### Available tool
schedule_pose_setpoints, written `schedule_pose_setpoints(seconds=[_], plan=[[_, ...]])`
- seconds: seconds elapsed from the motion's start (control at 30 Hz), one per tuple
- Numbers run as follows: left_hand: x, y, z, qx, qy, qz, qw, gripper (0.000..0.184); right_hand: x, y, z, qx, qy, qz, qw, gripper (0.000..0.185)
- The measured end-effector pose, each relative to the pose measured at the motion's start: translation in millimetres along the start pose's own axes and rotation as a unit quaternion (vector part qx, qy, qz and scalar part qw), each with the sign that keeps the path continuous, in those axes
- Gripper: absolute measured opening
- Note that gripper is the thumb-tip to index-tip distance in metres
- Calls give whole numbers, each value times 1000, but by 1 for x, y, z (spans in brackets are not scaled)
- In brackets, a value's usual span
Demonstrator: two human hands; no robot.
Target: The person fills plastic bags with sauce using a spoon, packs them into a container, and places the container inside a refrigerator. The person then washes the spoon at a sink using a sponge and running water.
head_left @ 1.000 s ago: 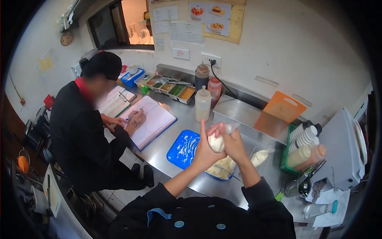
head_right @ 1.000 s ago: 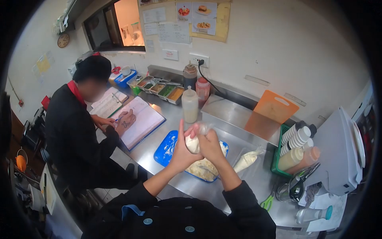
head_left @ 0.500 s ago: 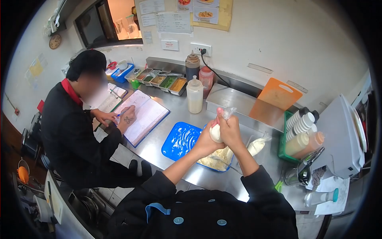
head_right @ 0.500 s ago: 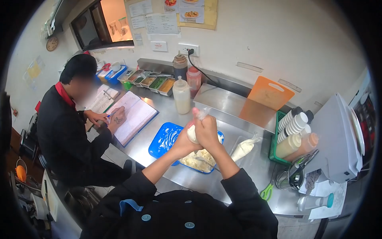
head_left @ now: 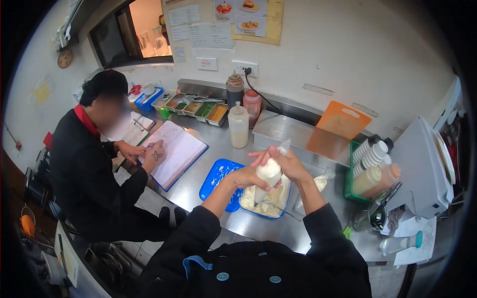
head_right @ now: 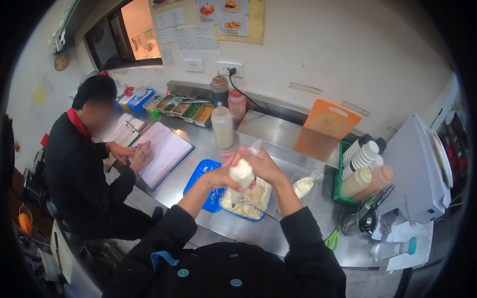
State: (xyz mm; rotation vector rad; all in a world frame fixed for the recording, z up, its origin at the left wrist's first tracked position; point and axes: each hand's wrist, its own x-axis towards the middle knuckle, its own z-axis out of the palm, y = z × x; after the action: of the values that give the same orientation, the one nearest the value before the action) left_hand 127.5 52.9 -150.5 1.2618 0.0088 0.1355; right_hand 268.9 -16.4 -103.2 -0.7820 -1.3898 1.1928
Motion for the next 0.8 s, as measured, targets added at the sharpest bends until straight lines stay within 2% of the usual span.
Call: schedule_pose_setpoints(seconds=[0.03, 0.07, 0.1, 0.13, 0.17, 0.2, 0.23, 0.27, 0.3, 0.37, 0.4, 0.47, 0.5, 0.57, 0.63, 0.7, 0.77, 0.8], plan=[[3, 3, 4, 11, 71, -15, 997, 60, 1, 5, -1, -1, 2, -1, 1000, 47], [3, 4, 10, 69, 162, -15, 984, 68, 1, 11, 1, -20, 132, 45, 990, 46], [6, -2, 17, 69, 159, -15, 985, 68, 2, 17, 3, -39, 260, 91, 961, 45], [9, -12, 29, 180, 270, 65, 944, 70, 3, 27, 6, -87, 302, 77, 946, 42], [13, -20, 37, 284, 374, 142, 871, 73, 2, 33, 8, -88, 303, 76, 946, 42], [17, -20, 43, 286, 413, 141, 853, 67, 1, 34, 15, -146, 274, 8, 951, 41], [16, -18, 43, 287, 414, 142, 852, 67, 2, 32, 20, -201, 242, -60, 947, 39], [13, -15, 42, 259, 406, 161, 862, 65, -4, 23, 15, -167, 149, -39, 974, 37], [10, -11, 43, 230, 397, 179, 871, 63, -8, 7, 17, -167, 149, -38, 974, 37], [2, -12, 36, 231, 388, 158, 878, 67, -13, -19, 17, -228, 61, -48, 971, 41], [-2, -4, 42, 233, 373, 162, 884, 64, -13, -21, 11, -228, 60, -48, 971, 41], [-6, 4, 49, 236, 358, 165, 888, 61, -15, -24, 3, -252, -20, -76, 964, 39], [-6, 5, 51, 271, 374, 155, 873, 62, -15, -28, 7, -253, -21, -76, 964, 39], [-6, 4, 53, 305, 391, 146, 856, 63, -16, -35, 23, -105, -5, -12, 994, 33], [-6, 0, 54, 357, 420, 139, 823, 64, -13, -27, 23, -154, 3, -39, 987, 31], [-6, -2, 56, 349, 435, 143, 818, 64, -13, -16, 27, -200, 14, -66, 977, 32], [-6, -1, 58, 342, 448, 147, 813, 64, -13, -8, 34, -74, 80, -52, 993, 38], [-7, 3, 59, 326, 436, 138, 827, 64, -12, -9, 35, -74, 80, -53, 993, 38]])
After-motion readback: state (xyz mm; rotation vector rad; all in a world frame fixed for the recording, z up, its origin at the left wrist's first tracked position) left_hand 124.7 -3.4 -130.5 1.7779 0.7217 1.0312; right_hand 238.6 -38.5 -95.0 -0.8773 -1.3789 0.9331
